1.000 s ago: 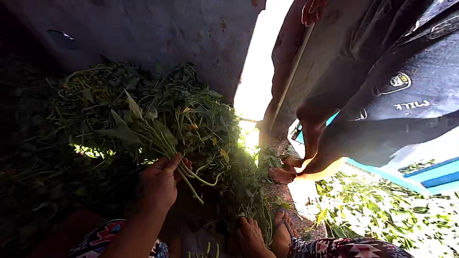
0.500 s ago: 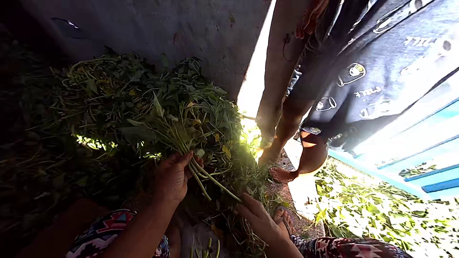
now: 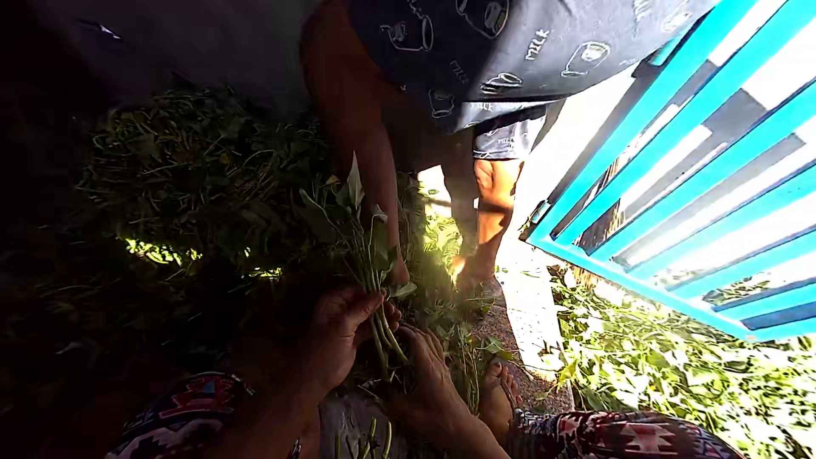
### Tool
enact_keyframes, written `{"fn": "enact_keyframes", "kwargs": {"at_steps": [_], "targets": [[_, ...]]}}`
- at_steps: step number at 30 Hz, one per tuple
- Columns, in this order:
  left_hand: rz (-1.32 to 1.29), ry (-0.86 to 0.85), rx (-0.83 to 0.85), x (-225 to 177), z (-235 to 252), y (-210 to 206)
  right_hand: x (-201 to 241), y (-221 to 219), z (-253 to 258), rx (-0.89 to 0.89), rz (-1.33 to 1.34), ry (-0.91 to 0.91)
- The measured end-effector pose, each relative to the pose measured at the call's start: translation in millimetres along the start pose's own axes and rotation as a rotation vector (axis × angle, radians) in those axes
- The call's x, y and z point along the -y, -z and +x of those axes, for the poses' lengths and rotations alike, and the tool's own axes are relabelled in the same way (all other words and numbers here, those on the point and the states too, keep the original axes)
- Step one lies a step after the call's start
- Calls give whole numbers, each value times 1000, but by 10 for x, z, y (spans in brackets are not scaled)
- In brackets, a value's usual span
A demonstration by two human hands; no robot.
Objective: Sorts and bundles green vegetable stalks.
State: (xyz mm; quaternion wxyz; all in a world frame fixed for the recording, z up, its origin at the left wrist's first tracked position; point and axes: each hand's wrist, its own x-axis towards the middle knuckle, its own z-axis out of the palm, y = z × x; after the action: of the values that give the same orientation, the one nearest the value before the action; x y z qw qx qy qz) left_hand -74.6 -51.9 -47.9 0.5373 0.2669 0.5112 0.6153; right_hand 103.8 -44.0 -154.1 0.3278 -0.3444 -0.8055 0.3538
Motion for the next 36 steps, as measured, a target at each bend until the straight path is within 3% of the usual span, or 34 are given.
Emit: {"fn": "enact_keyframes", "kwargs": {"at_steps": [5,9,16,20,24,26,28,31,33,34,36], "targets": [[-180,53,-434,79,169,75,-337,217,-16,425,571,-228],[-211,125,-631,203,324,263,-475,646,-9,730,424,-402],[-157,214,-685,360,343,382,-475,1115,-82,480,375,-507],[-187,196,-665,349,346,301,-505,1198,-127,404,29,-561],[-200,162,-595,374,348,186,-508,1149,-53,450,-252,-614],[-200,152,-562,381,354,110,-643,1062,-51,312,-222,-653],[-204,134,-526,385,340,9,-856,882,-73,-64,-3,-721],[-222,90,-492,396,338,-154,-992,652,5,-717,591,-943],[-230,58,-495,318,369,-184,-1094,685,-11,-983,809,-1097],[-222,35,-497,267,390,-171,-1166,727,-63,-1048,775,-1140],[-185,4,-461,187,411,-146,-1334,855,-133,-1043,342,-1223]]}}
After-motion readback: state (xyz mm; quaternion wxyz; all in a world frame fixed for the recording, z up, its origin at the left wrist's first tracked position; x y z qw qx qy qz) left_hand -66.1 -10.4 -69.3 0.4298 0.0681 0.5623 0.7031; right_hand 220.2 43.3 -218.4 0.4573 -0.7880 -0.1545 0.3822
